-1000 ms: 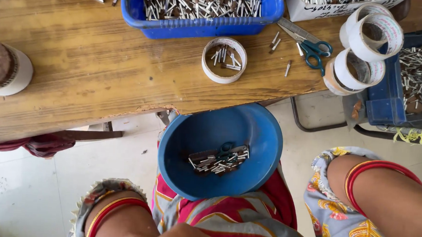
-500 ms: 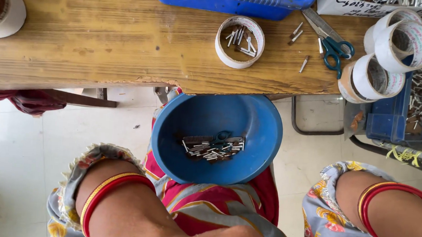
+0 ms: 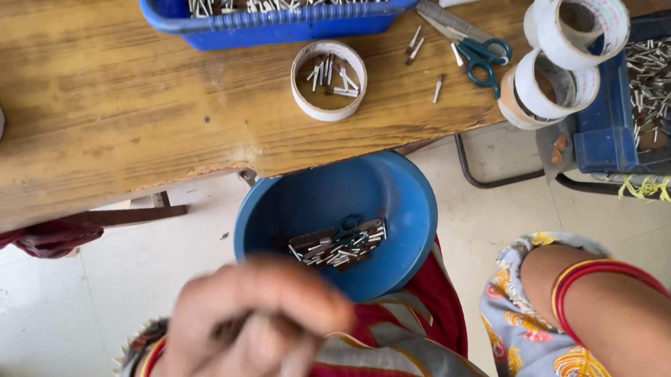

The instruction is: The person picks small cylindrical metal pieces from a blue bowl and inserts them into a circular cardboard base. They repeat this process, filling the base with the pieces and occasionally adjusting the arrangement.

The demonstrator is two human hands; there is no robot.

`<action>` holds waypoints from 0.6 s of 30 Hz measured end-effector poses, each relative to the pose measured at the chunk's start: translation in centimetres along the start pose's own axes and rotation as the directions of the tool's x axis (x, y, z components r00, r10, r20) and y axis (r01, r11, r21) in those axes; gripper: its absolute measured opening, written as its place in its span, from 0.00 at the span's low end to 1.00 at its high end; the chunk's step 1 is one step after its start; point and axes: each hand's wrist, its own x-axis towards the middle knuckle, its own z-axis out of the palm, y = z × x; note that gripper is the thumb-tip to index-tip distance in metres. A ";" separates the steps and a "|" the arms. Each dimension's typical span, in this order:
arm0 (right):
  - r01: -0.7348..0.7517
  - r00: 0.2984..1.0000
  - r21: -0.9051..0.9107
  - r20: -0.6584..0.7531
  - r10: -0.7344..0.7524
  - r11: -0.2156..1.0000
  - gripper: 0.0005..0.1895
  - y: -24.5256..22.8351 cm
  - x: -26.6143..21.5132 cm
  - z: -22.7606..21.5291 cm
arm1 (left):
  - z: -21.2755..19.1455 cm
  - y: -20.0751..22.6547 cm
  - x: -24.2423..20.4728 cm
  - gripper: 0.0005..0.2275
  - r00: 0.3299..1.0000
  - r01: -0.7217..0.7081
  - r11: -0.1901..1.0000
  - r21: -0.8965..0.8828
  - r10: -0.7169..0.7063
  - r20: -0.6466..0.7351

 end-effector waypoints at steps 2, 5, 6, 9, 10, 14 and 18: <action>0.000 1.000 -0.016 0.012 0.000 1.000 0.05 -1.6 5.2 2.5 | -1.8 -4.2 2.0 0.14 0.988 0.068 0.993 -0.096 -0.080 -0.131; 0.019 0.999 -0.040 0.048 -0.017 0.999 0.05 1.0 5.6 4.3 | -5.4 -10.5 2.9 0.17 0.919 0.194 0.954 -0.227 -0.257 -0.297; 0.027 0.997 -0.046 0.069 -0.024 0.999 0.05 2.9 4.3 4.7 | -6.6 -12.7 2.8 0.19 0.870 0.274 0.925 -0.262 -0.355 -0.341; 0.029 0.991 -0.057 0.136 -0.021 0.998 0.06 8.1 6.4 11.2 | -9.1 -15.8 2.2 0.19 0.801 0.372 0.885 -0.281 -0.459 -0.384; 0.025 0.989 -0.055 0.147 -0.017 0.998 0.06 9.6 6.4 12.1 | -9.7 -16.2 2.1 0.19 0.798 0.368 0.884 -0.289 -0.460 -0.390; 0.031 0.940 -0.326 0.331 0.083 0.945 0.03 15.4 4.2 13.9 | -11.1 -18.7 1.0 0.20 0.748 0.393 0.882 -0.258 -0.471 -0.469; 0.462 0.647 -0.650 0.712 0.271 0.604 0.04 25.0 -1.1 16.1 | -11.7 -20.1 1.0 0.19 0.742 0.324 0.904 -0.277 -0.425 -0.519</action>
